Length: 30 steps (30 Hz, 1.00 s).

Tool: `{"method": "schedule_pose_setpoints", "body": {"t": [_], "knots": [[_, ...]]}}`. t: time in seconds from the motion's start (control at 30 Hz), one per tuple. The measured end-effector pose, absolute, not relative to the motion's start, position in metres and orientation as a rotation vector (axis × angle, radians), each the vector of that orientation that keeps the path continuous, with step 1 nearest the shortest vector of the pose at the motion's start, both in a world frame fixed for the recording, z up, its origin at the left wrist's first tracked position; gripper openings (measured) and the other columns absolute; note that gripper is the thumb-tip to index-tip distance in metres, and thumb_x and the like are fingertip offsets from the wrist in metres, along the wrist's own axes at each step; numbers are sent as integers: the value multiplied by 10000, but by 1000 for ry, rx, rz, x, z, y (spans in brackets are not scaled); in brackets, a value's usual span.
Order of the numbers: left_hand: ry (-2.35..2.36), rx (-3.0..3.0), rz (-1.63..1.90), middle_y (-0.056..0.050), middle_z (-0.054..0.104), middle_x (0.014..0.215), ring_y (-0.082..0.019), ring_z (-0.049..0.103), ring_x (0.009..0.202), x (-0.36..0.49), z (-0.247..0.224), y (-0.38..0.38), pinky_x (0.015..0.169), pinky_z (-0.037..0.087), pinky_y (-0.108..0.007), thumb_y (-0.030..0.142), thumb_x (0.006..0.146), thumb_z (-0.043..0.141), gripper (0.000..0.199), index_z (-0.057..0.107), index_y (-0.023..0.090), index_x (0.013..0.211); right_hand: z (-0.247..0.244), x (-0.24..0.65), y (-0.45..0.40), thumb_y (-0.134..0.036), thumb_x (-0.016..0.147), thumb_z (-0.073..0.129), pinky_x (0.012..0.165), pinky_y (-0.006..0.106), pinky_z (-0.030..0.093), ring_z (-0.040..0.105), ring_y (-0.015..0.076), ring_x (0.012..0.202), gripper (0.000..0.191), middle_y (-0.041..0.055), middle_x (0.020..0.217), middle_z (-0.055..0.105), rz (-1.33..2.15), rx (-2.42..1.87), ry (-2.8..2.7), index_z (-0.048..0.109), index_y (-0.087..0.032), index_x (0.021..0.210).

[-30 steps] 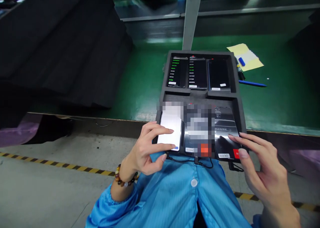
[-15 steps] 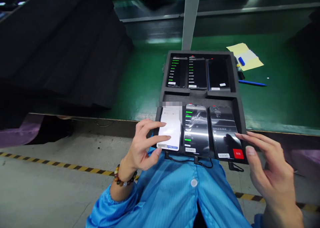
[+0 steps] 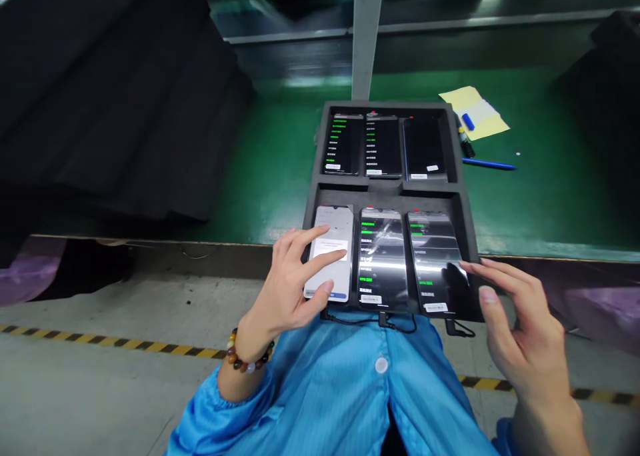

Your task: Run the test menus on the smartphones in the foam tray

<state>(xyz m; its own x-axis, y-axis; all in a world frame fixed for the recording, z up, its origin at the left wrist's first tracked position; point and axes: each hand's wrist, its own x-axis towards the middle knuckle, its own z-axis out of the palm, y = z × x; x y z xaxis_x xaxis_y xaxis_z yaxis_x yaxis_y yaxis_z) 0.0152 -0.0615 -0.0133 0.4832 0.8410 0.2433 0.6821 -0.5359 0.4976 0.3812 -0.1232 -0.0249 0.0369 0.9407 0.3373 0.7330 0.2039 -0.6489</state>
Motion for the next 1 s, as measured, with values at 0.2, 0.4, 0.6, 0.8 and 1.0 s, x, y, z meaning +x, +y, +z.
{"method": "schedule_pose_setpoints", "body": {"t": [0.2,0.4,0.6,0.8,1.0], "knots": [[1382,2334,710,-152,470,1645,-344,450,1480,7,-12,-63,1258,318,-575,306,1052,524,430,663,226,1451,-22,381,-119,-302,1063,586,1180,541,465,602,315,1380,381,118,1415,682,390,-1557,-1791,651,-247,1434],[1519,2099,931,-123,693,1265,-258,632,1194,-4,-10,-73,1063,488,-404,277,1059,570,243,736,184,1210,-22,373,-153,-435,952,795,883,422,500,630,254,956,300,76,1002,653,189,-1672,-1824,641,-205,1068],[1396,1546,326,-18,725,812,-169,665,791,-33,-6,-105,747,497,-267,465,1068,610,377,741,188,848,-20,351,-179,-410,983,783,871,377,504,657,220,918,223,39,961,704,196,-1755,-1835,672,-224,1035],[1117,1055,442,-118,809,1050,-252,743,989,2,-38,-130,941,574,-347,609,1060,569,530,802,166,1233,-25,345,-182,-481,1000,750,841,352,528,708,204,889,286,36,1013,740,206,-1780,-1821,701,-221,1108],[928,667,763,-184,798,1263,-248,767,997,33,-58,-139,953,591,-348,554,998,712,462,856,145,1157,-37,338,-177,-343,1038,692,702,333,481,625,181,743,136,13,827,654,256,-1735,-1748,670,-221,983]]}}
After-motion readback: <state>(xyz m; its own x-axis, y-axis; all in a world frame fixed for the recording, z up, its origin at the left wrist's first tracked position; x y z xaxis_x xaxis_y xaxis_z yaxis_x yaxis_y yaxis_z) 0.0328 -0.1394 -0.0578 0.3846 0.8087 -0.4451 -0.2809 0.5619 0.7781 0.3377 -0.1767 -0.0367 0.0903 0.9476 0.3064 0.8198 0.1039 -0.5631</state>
